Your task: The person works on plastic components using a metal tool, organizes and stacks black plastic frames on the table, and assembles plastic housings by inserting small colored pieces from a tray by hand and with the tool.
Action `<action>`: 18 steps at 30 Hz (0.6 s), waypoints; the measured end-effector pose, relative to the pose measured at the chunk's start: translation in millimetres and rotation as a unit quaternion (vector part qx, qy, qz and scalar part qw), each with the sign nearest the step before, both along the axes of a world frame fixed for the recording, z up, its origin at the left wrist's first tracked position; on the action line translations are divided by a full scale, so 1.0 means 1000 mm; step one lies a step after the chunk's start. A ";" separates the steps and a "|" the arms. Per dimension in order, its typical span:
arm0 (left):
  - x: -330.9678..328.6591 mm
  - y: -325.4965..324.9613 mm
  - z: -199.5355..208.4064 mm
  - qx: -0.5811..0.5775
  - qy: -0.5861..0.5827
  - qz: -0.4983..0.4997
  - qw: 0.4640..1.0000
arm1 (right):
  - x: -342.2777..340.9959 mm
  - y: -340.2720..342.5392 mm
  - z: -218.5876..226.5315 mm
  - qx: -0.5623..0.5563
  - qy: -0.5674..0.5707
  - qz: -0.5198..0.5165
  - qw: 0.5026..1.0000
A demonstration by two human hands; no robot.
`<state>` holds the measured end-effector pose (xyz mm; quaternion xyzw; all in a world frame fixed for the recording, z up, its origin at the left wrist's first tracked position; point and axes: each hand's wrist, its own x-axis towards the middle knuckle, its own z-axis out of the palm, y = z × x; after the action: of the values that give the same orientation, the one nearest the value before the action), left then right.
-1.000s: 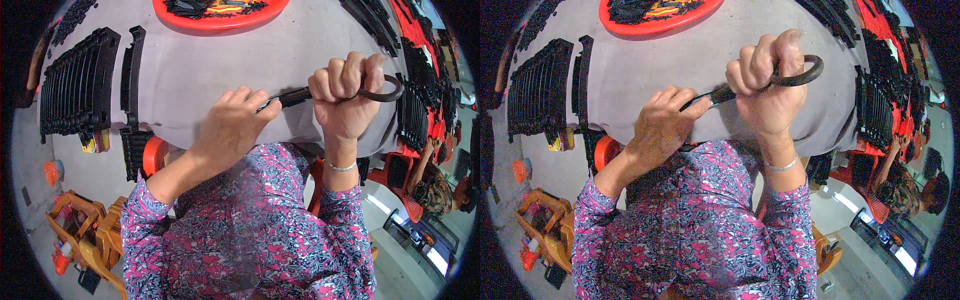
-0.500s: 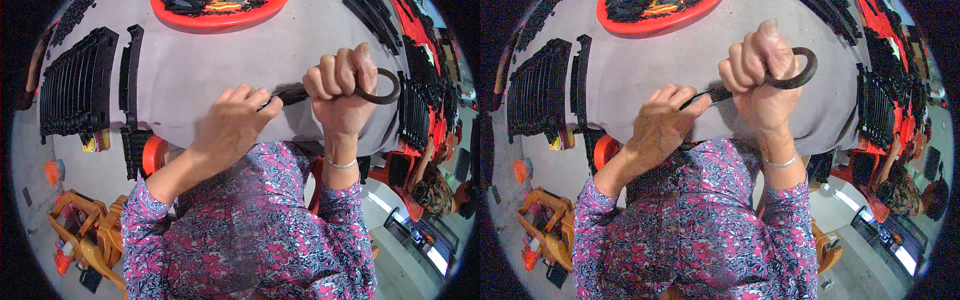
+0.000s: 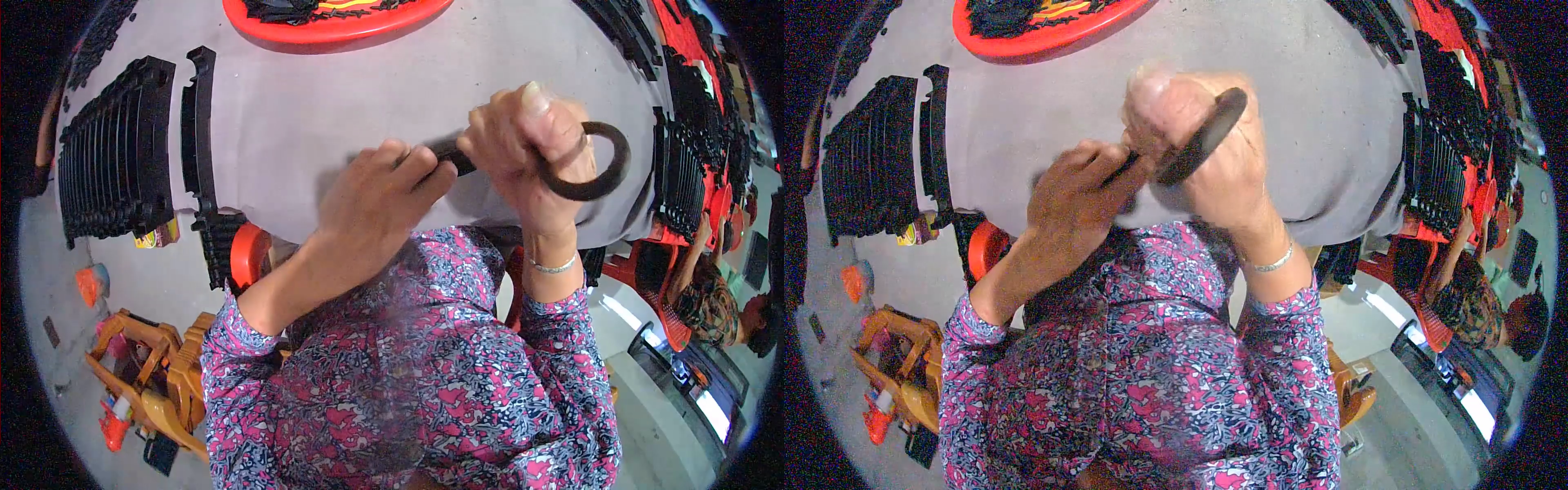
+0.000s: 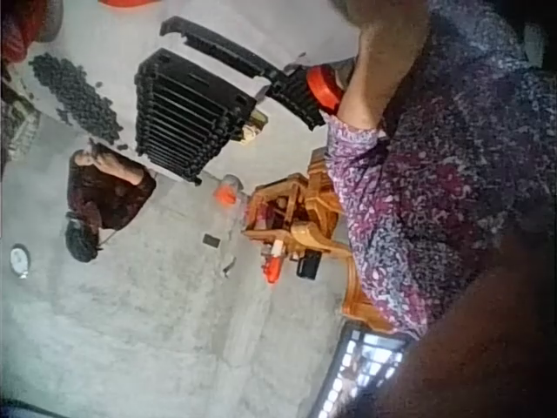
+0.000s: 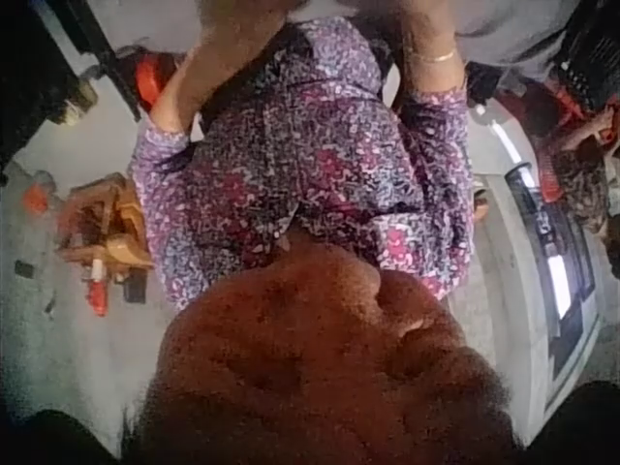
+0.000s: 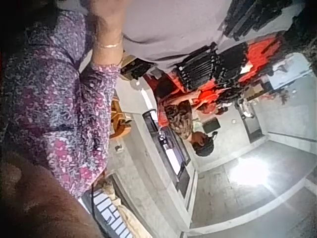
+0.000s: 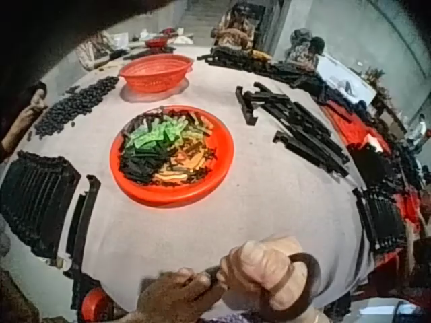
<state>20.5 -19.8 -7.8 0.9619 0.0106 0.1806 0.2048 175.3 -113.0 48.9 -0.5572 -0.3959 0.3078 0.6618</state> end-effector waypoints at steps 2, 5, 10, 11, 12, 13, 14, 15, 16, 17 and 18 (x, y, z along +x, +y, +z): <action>0.000 0.000 0.000 -0.005 -0.008 -0.005 1.000 | -0.001 0.000 0.006 -0.021 0.094 0.036 0.995; 0.000 -0.001 0.008 -0.019 0.007 -0.005 1.000 | -0.002 0.003 0.006 0.030 0.223 0.077 0.971; -0.001 0.000 0.009 -0.024 0.018 -0.005 1.000 | 0.003 -0.001 0.001 0.069 0.236 0.097 0.964; 0.000 0.000 0.009 -0.025 0.020 -0.006 0.999 | 0.003 -0.001 0.000 0.077 0.227 0.099 0.966; 0.000 0.001 0.009 -0.020 0.027 -0.007 0.999 | 0.001 0.000 0.000 0.076 0.229 0.098 0.966; 0.000 0.001 0.009 -0.015 0.033 -0.008 0.999 | -0.001 0.000 0.002 0.062 0.160 0.067 0.983; 0.000 0.001 0.010 -0.017 0.035 -0.009 0.999 | -0.002 0.000 0.003 0.048 0.089 0.036 0.994; 0.000 0.001 0.011 -0.024 0.041 -0.009 0.999 | -0.001 -0.001 0.002 0.046 0.090 0.035 0.994; 0.000 0.001 0.013 -0.031 0.047 -0.009 0.998 | 0.001 -0.002 0.001 0.044 0.087 0.048 0.994; 0.000 0.001 0.013 -0.032 0.047 -0.009 0.998 | 0.005 -0.003 0.000 0.042 0.083 0.061 0.994; 0.000 0.002 0.014 -0.035 0.042 -0.010 0.998 | 0.008 -0.005 -0.002 0.041 0.079 0.074 0.993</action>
<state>20.8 -18.1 6.3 0.9609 0.0163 0.1379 0.2396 183.5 -117.6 47.2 -0.4731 -0.3948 0.3823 0.6886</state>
